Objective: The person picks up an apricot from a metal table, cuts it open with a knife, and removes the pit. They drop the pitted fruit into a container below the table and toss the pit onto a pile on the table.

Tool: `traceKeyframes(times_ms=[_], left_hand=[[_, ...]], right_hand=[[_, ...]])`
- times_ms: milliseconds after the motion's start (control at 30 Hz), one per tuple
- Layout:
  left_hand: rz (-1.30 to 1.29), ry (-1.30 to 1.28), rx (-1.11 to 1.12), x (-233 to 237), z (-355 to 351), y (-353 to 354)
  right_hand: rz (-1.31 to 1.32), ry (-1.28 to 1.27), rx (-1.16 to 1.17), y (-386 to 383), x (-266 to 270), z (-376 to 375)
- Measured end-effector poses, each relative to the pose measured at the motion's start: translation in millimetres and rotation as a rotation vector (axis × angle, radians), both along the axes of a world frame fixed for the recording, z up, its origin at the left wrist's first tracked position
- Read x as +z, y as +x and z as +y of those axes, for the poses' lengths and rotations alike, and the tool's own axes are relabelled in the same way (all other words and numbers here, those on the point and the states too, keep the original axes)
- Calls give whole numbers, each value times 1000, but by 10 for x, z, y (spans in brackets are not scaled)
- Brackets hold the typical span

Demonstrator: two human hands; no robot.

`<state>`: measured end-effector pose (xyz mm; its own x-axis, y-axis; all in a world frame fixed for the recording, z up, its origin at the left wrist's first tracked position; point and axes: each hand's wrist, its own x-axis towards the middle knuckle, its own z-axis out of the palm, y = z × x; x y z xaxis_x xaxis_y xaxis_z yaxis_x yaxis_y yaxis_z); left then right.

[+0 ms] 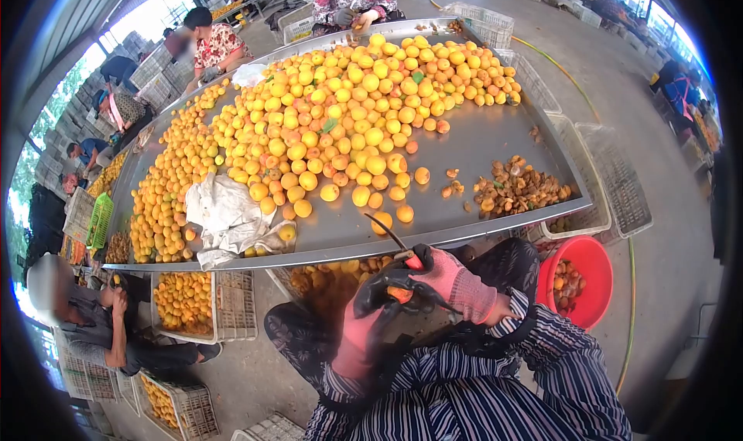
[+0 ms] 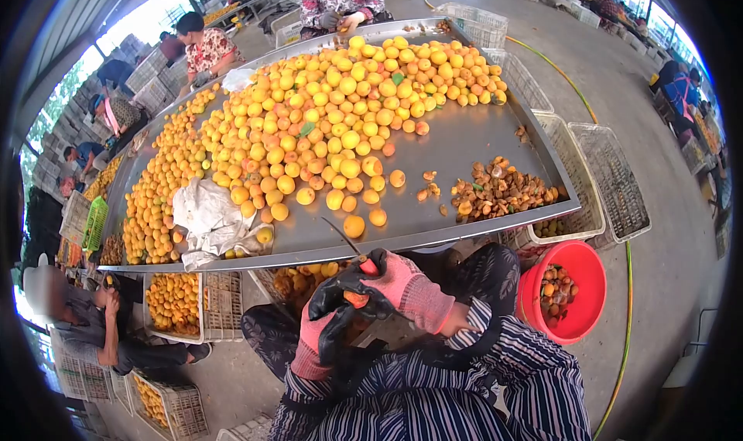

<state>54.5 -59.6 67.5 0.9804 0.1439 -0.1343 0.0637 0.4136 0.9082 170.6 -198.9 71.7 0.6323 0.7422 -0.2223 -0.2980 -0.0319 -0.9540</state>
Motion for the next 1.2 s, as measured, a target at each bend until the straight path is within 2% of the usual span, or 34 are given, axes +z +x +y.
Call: traceKeyframes(times_ms=[33, 100, 167, 233, 333, 367, 433, 467, 500, 567, 600, 667, 700, 767, 833, 1000, 1200], left_hand=[[0, -35, 40, -45, -21, -30], [-6, 15, 91, -77, -84, -68], [-12, 63, 146, -105, -104, -91], [-85, 27, 154, -149, -93, -91], [-75, -15, 254, -153, -57, -115], [-71, -15, 264, -123, -31, -128], [-29, -337, 293, -5, 36, -156], [-47, -357, 318, 26, 45, -174], [-46, -357, 330, 52, 53, -185], [-120, -436, 315, 94, 63, -202], [-117, -437, 320, 120, 69, -213], [-11, -319, 338, 150, 68, -228], [-8, -321, 338, 83, 77, -229], [-79, -215, 382, -89, 113, -233], [-48, -258, 346, -6, 126, -238], [10, -305, 309, 49, 129, -255], [-43, -369, 318, 43, 103, -283]], right_hand=[[-537, -302, -49, -31, 47, 17], [-615, -341, -80, -72, -30, 75], [-685, -560, -53, -125, 57, 122], [-646, -578, -46, -153, 105, 148], [-618, -261, -72, -137, 44, 105], [-300, 104, -165, -201, -25, 100], [21, 155, -69, -144, 43, -16], [25, 28, -38, -151, 205, -135], [28, 27, -26, -159, 198, -176], [-553, -319, 37, -226, 137, -260], [-647, -333, 90, -270, 97, -300], [-542, -260, 117, -370, 143, -314], [-443, -184, 138, -420, 163, -315], [-452, -131, 133, -503, 103, -290], [-448, -84, 220, -547, 164, -232], [-461, -92, 235, -573, 127, -167], [-539, -199, 257, -632, 58, -110]])
